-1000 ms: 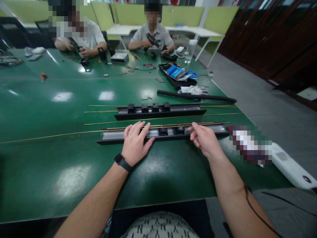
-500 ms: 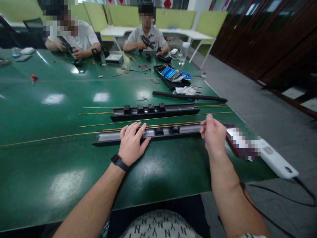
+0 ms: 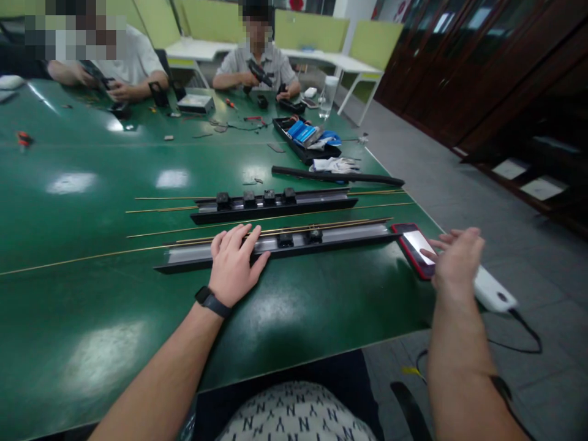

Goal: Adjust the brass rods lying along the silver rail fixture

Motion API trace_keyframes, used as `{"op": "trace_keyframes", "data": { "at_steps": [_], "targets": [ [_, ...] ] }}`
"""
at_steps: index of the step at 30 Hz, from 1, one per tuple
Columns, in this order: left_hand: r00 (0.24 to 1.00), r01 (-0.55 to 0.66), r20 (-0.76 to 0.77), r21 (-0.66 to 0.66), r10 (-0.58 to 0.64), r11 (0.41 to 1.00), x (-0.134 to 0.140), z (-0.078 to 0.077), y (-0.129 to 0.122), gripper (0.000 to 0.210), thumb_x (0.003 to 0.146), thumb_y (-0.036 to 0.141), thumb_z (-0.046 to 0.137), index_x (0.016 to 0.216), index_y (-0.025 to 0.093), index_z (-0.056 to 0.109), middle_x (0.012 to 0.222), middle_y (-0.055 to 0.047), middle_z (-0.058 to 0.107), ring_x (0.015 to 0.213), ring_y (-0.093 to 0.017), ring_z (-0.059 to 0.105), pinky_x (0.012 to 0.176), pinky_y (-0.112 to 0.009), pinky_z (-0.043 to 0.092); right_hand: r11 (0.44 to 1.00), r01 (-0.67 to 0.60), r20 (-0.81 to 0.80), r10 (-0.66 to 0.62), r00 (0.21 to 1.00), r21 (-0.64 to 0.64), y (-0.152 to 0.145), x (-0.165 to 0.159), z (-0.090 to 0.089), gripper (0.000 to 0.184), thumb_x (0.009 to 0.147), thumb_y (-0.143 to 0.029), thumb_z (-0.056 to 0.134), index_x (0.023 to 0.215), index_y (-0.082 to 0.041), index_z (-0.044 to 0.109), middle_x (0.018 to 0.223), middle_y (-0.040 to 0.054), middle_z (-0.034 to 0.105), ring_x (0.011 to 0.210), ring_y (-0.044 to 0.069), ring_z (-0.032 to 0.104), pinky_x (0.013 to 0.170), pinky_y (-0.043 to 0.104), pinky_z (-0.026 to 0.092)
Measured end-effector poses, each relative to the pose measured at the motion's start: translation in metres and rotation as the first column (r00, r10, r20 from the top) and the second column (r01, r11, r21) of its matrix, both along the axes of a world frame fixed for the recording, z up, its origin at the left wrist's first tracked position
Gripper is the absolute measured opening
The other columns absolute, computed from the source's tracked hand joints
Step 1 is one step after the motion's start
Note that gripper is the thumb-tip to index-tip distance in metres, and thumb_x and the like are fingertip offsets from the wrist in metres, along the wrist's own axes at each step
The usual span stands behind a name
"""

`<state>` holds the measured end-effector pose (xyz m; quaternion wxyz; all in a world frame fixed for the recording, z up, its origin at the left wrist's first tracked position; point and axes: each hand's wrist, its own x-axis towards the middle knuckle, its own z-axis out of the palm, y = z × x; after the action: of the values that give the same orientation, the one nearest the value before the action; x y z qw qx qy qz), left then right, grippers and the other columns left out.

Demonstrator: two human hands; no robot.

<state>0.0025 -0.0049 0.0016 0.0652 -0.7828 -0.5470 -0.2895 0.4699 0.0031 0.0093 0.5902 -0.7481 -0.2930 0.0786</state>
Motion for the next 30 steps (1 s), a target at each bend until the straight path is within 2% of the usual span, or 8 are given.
{"op": "trace_keyframes", "data": {
  "at_steps": [9,15,23,27,30],
  "targets": [
    [1.000,0.004,0.004,-0.004,-0.004,1.000,-0.001,0.000,0.000,0.053,0.099,0.043,0.058,0.148,0.023,0.055,0.145,-0.015,0.061,0.140,-0.031,0.052,0.120,-0.051,0.027,0.996,-0.045,0.072,0.050,0.996,-0.072,-0.006,0.007,-0.013,0.048,0.103,-0.068,0.030,0.112,-0.024,0.047,0.106,0.0060,0.060,0.084,0.018,0.071,0.056,0.026,0.061],
    [1.000,0.006,0.023,-0.009,-0.006,1.000,-0.001,0.000,0.000,0.053,0.098,0.043,0.058,0.148,0.025,0.055,0.145,-0.014,0.061,0.140,-0.032,0.052,0.120,-0.052,0.027,0.993,-0.074,0.075,0.081,0.994,-0.097,-0.009,0.007,-0.011,0.042,0.105,-0.063,0.031,0.112,-0.025,0.046,0.112,0.0103,0.061,0.085,0.018,0.071,0.058,0.027,0.059],
    [1.000,0.008,0.024,-0.007,-0.007,1.000,-0.001,0.000,0.001,0.053,0.099,0.043,0.058,0.148,0.024,0.055,0.145,-0.015,0.061,0.140,-0.032,0.052,0.120,-0.052,0.027,0.993,-0.091,0.051,0.095,0.994,-0.080,-0.008,0.005,-0.006,0.039,0.105,-0.061,0.033,0.110,-0.025,0.045,0.107,0.0077,0.060,0.078,0.017,0.069,0.062,0.030,0.060],
    [1.000,0.000,0.006,-0.009,0.000,1.000,0.000,0.000,0.000,0.053,0.099,0.044,0.057,0.147,0.023,0.055,0.145,-0.015,0.061,0.139,-0.032,0.052,0.119,-0.052,0.027,0.985,-0.124,0.066,0.132,0.989,-0.118,-0.009,0.001,-0.005,0.039,0.106,-0.061,0.031,0.109,-0.025,0.045,0.100,0.0056,0.060,0.074,0.017,0.068,0.061,0.029,0.059],
    [1.000,-0.001,-0.006,-0.004,0.000,1.000,-0.001,0.001,0.000,0.052,0.100,0.044,0.057,0.147,0.022,0.056,0.145,-0.015,0.061,0.139,-0.032,0.053,0.119,-0.052,0.028,0.990,-0.110,0.075,0.117,0.990,-0.093,-0.009,-0.001,-0.005,0.040,0.106,-0.061,0.029,0.111,-0.024,0.045,0.100,0.0056,0.060,0.075,0.017,0.068,0.058,0.028,0.058]
  ]
}}
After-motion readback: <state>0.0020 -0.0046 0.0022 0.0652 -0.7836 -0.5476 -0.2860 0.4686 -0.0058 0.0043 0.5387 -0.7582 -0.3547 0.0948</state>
